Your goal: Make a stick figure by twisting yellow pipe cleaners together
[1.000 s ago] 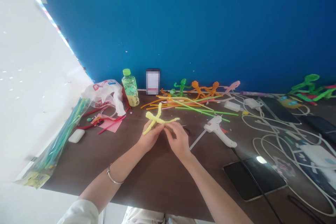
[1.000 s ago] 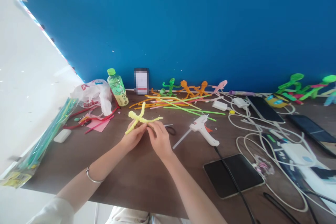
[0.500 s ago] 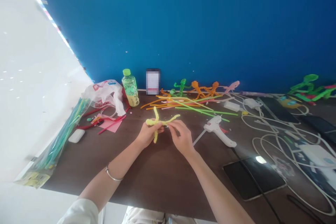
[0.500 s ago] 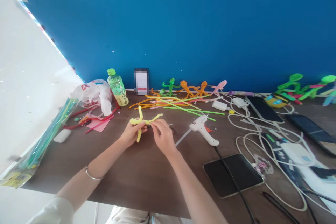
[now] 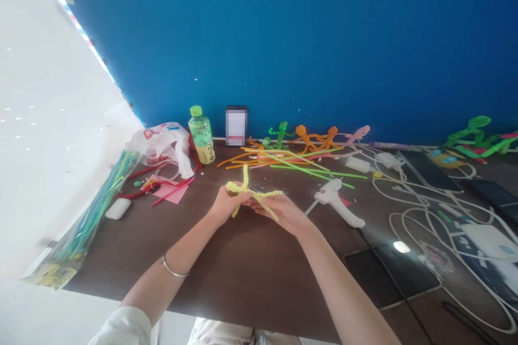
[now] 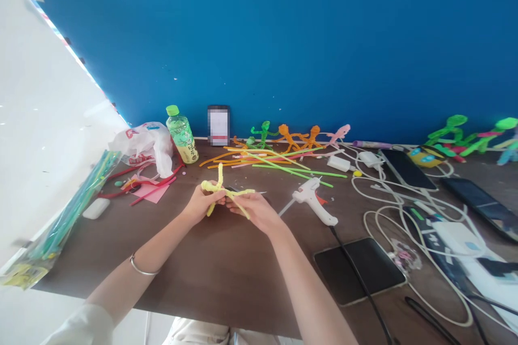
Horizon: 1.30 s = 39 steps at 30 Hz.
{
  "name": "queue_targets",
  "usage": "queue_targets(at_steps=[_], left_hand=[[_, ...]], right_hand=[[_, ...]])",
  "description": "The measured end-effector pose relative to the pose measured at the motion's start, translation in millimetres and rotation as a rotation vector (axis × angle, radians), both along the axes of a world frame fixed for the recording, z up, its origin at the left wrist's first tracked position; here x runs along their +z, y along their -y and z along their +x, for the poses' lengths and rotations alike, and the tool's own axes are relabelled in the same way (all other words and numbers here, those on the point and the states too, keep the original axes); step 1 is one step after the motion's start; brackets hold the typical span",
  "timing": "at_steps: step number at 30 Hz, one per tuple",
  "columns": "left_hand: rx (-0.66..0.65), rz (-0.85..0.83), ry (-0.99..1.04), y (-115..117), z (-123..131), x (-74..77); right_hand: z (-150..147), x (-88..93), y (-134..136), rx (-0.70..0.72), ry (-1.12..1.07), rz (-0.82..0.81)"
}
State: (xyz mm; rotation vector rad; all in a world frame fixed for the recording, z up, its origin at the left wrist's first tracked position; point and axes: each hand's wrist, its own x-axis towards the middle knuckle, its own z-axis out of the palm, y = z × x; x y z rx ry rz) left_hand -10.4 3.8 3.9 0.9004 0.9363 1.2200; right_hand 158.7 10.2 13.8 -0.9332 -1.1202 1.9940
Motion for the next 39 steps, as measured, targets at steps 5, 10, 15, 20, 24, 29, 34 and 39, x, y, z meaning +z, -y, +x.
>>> queue_targets(at_steps=[5,10,15,20,24,29,34,39], left_hand=[[0.039,-0.032,0.054,-1.7,0.4,-3.8],[0.079,-0.100,0.095,-1.0,4.5,-5.1],[0.079,-0.163,0.139,2.0,9.8,-1.1],[0.127,-0.271,0.276,2.1,13.0,-2.7],[0.157,-0.288,0.340,2.0,13.0,-4.8],[0.097,-0.235,0.331,6.2,15.8,-4.0],[0.092,-0.123,0.245,10.3,20.4,-5.3],[0.130,-0.060,0.199,12.5,22.6,-7.3]], right_hand=[[-2.7,-4.4,2.1,-0.110,0.069,0.024],[-11.9,-0.5,4.7,-0.223,0.247,0.249],[-13.1,-0.7,5.8,-0.308,0.422,0.403],[-16.1,-4.1,9.9,-0.414,0.455,0.405],[-20.5,-3.0,10.9,-0.429,0.156,0.136],[-21.7,-9.8,7.5,-0.519,-0.082,-0.080],[-23.2,-15.7,7.6,-0.580,-0.153,-0.182],[-24.4,-17.9,6.0,-0.592,-0.212,-0.264]])
